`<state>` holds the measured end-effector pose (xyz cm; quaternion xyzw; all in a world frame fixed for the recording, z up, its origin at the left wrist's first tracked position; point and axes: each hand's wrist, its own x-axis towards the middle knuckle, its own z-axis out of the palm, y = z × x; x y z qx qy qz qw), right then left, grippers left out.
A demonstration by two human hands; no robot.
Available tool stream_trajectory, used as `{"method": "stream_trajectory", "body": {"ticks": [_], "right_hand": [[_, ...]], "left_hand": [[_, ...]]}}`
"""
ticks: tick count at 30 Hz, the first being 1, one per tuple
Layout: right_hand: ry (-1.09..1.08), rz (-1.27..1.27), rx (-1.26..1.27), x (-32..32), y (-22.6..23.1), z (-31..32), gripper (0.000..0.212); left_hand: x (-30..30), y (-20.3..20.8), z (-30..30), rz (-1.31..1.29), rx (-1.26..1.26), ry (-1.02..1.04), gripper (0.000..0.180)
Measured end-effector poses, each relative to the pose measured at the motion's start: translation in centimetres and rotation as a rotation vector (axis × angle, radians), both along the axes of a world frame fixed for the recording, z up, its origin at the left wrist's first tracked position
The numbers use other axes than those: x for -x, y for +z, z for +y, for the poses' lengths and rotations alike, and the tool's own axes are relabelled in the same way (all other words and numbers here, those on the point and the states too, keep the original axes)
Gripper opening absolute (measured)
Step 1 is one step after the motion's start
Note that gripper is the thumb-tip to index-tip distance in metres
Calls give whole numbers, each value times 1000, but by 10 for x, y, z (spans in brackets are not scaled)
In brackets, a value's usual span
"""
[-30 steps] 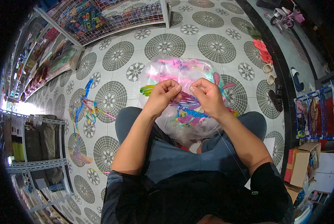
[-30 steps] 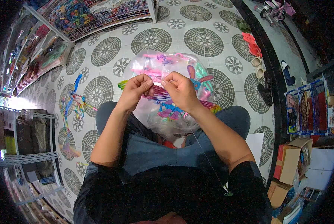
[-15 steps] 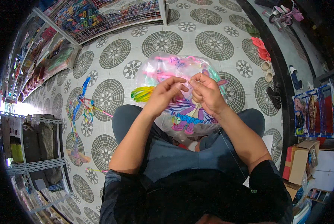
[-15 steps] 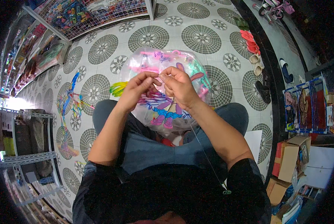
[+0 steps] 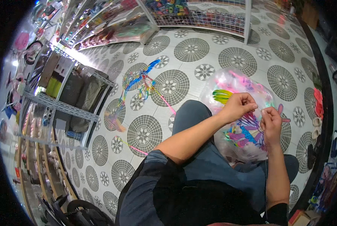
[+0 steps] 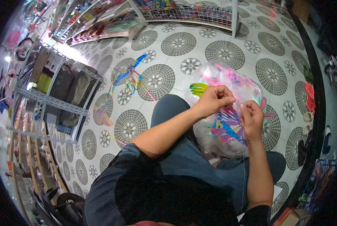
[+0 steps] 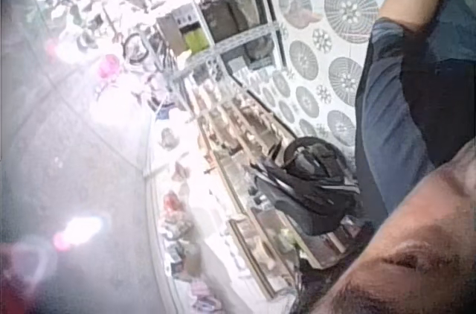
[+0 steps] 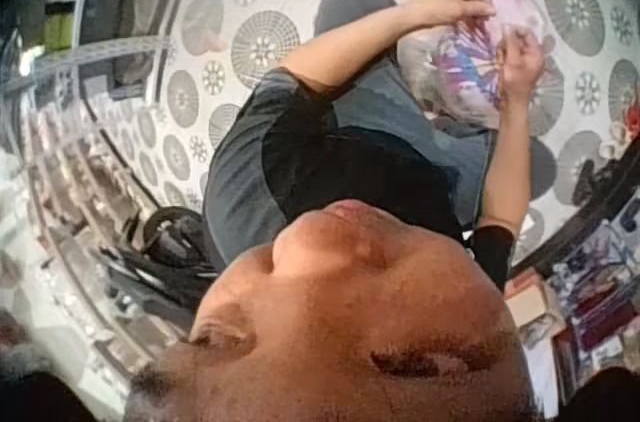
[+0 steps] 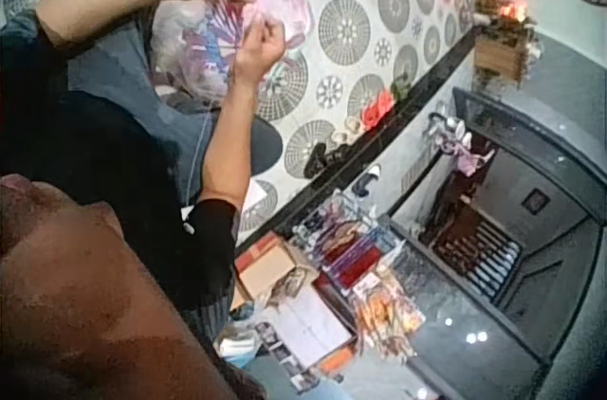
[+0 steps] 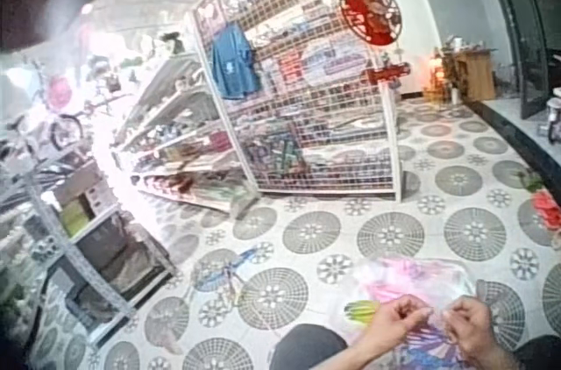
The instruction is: Assembling and organizing toy fishing rods and colorful butterfly toys on a low seat in a store.
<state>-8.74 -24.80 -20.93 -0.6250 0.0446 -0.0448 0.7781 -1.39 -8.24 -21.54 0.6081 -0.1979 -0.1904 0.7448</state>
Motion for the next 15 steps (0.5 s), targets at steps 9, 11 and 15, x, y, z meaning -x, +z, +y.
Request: {"method": "stream_trajectory", "body": {"ticks": [9, 11, 15], "right_hand": [[-41, -129, 356, -2, 4, -1, 5], [-38, -122, 343, -9, 2, 4, 5], [-58, -136, 302, -10, 3, 9, 8]], "left_hand": [[-12, 1, 5, 65, -61, -14, 12], [-15, 6, 14, 55, -41, 17, 12], [-13, 12, 20, 91, -23, -1, 10]]}}
